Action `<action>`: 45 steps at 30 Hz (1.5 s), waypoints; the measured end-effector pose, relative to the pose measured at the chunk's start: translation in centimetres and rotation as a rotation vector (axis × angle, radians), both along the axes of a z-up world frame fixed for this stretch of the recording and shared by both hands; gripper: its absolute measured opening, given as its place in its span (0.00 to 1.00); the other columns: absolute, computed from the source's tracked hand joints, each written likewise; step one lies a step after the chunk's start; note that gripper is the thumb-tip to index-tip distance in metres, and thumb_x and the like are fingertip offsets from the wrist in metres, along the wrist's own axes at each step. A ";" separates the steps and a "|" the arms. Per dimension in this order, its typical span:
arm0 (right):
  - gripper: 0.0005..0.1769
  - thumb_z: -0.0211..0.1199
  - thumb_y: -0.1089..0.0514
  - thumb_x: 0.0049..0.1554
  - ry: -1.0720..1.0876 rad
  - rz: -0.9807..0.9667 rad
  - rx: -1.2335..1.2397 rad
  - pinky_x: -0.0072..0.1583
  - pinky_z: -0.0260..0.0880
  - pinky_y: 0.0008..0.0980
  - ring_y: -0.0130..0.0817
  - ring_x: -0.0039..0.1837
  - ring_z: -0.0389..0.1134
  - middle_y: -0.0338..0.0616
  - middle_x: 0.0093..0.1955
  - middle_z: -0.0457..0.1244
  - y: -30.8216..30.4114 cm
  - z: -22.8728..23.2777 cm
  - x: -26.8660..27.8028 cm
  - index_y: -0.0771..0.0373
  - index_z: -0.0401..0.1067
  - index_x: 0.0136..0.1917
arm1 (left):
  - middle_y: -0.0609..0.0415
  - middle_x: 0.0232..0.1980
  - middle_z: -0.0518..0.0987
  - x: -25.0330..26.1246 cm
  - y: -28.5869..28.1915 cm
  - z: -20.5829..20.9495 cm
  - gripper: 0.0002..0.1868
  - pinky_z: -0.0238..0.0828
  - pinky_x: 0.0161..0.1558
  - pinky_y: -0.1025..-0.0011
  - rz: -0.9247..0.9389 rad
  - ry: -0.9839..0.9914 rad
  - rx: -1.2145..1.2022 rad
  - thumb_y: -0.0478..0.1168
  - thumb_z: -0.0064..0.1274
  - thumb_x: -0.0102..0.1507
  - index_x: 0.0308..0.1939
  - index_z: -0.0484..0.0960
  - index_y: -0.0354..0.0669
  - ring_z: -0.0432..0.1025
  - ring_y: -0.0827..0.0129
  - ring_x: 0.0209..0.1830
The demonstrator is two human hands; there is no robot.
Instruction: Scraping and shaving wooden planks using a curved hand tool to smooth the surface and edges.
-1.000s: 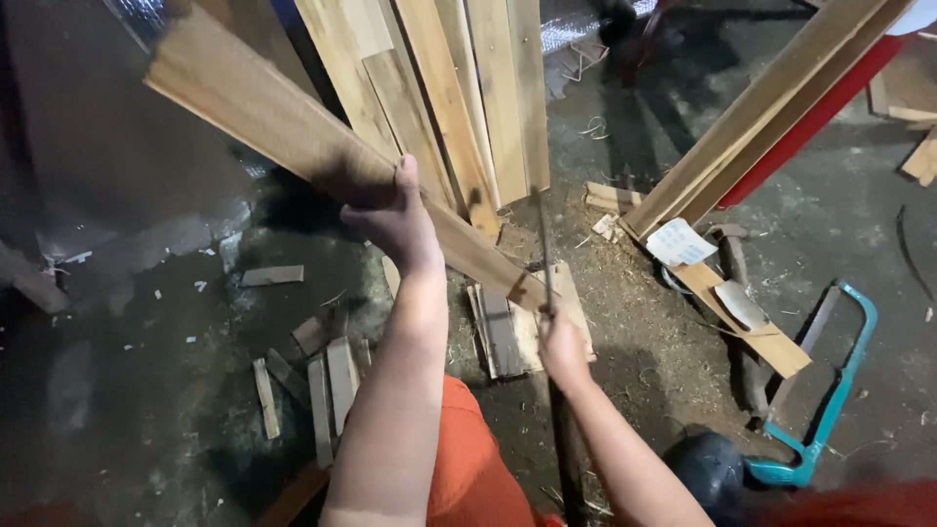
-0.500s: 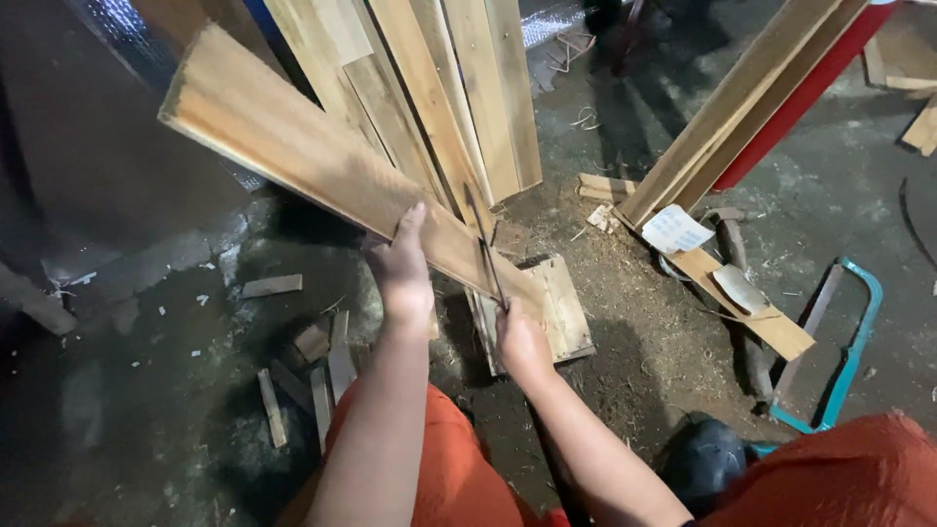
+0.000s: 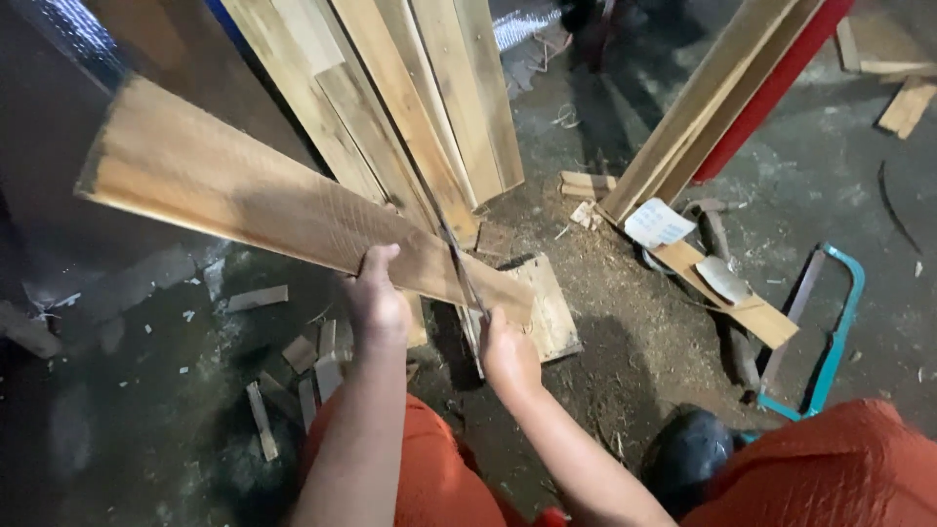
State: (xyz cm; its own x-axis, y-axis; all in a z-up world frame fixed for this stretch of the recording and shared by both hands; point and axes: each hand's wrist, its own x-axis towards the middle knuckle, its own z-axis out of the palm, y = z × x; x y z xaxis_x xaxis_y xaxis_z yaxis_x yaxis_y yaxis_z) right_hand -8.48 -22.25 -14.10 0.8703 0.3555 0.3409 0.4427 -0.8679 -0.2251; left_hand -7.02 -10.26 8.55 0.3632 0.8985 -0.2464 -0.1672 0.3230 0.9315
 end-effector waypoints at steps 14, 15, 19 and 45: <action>0.11 0.50 0.48 0.65 0.372 0.044 0.179 0.39 0.76 0.45 0.49 0.37 0.75 0.47 0.31 0.67 -0.5 -0.7 2.0 0.54 0.65 0.45 | 0.48 0.59 0.82 -2.0 0.2 -2.8 0.26 0.64 0.66 0.74 -0.216 -0.334 0.282 0.27 0.45 0.52 0.55 0.81 0.28 0.74 0.65 0.62; 0.11 0.50 0.48 0.65 0.373 0.040 0.180 0.39 0.76 0.45 0.49 0.37 0.75 0.47 0.31 0.67 -0.5 -1.4 2.1 0.54 0.65 0.45 | 0.48 0.59 0.82 -1.9 0.4 -3.1 0.26 0.64 0.66 0.74 -0.219 -0.333 0.282 0.27 0.45 0.52 0.55 0.81 0.28 0.74 0.65 0.62; 0.11 0.52 0.49 0.64 0.142 0.017 0.022 0.36 0.76 0.37 0.40 0.32 0.74 0.41 0.27 0.66 -0.7 -2.5 2.2 0.55 0.65 0.44 | 0.46 0.54 0.81 -0.7 -0.3 -1.9 0.26 0.69 0.57 0.65 -0.109 -0.249 0.238 0.29 0.53 0.49 0.53 0.79 0.32 0.76 0.64 0.54; 0.08 0.52 0.49 0.63 0.127 -0.066 0.033 0.37 0.77 0.40 0.42 0.33 0.74 0.42 0.28 0.66 -1.7 -3.9 2.2 0.53 0.68 0.48 | 0.36 0.57 0.79 -1.3 -1.4 -3.4 0.26 0.73 0.65 0.51 -0.318 -0.492 0.416 0.27 0.50 0.56 0.60 0.74 0.31 0.75 0.50 0.61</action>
